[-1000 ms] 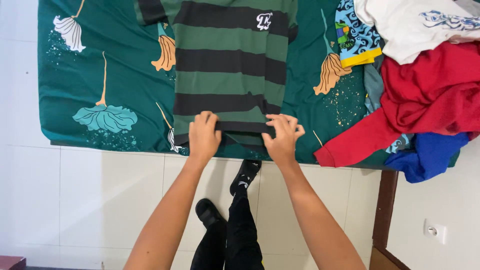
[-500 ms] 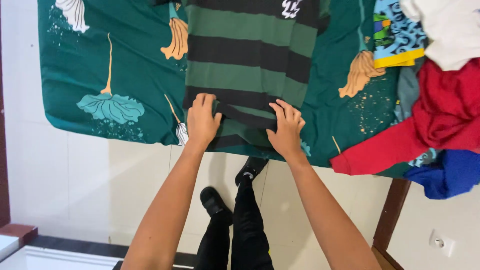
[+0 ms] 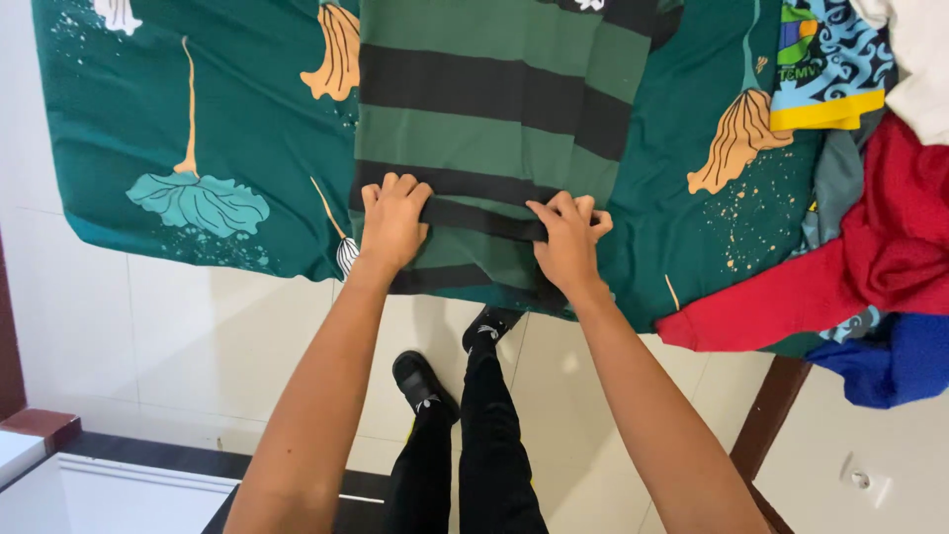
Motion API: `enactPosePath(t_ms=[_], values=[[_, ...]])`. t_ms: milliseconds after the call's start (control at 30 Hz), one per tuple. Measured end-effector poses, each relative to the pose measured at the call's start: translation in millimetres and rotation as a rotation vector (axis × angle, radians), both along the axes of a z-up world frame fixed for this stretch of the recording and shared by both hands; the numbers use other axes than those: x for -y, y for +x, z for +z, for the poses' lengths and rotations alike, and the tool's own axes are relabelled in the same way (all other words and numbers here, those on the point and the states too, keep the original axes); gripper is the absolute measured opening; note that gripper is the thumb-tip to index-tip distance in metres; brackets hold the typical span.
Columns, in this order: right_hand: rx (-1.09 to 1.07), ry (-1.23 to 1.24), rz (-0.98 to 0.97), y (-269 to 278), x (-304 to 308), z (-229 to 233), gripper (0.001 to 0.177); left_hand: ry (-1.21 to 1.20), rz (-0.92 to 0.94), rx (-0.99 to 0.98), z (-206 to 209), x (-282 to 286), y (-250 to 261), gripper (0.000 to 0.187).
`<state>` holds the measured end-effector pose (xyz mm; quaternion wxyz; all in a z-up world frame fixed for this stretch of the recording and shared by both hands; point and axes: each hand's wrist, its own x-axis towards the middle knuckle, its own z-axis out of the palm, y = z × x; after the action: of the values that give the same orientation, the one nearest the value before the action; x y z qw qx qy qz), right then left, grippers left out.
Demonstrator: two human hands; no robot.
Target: The recorder spreads a shirt on a bed, selects a hanger from a wardrobe, puts the shirt on the hanger, and hangs it up.
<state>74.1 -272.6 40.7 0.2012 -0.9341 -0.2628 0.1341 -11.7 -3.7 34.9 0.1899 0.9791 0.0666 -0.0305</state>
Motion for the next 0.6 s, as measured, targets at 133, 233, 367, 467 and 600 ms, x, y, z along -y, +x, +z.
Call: enactPosePath(t_ms=[133,233,367,467,600], values=[[-0.054,0.103,0.022,23.7,4.7,17.0,0.054,-0.143,-0.058,0.044,24.0,-14.9,13.2,0.051],[-0.103,0.156,0.046,48.1,1.9,31.2,0.05,-0.147,-0.061,0.074,39.5,-27.1,27.5,0.043],[-0.045,0.238,0.134,68.2,3.0,43.4,0.045,-0.164,0.008,-0.019,44.7,-35.8,36.8,0.043],[0.014,0.278,0.17,82.5,1.1,49.9,0.043,-0.192,0.035,-0.03,59.9,-39.2,47.8,0.043],[0.042,0.214,0.216,90.9,1.0,47.4,0.044,-0.178,-0.119,-0.157,71.4,-40.7,52.9,0.039]])
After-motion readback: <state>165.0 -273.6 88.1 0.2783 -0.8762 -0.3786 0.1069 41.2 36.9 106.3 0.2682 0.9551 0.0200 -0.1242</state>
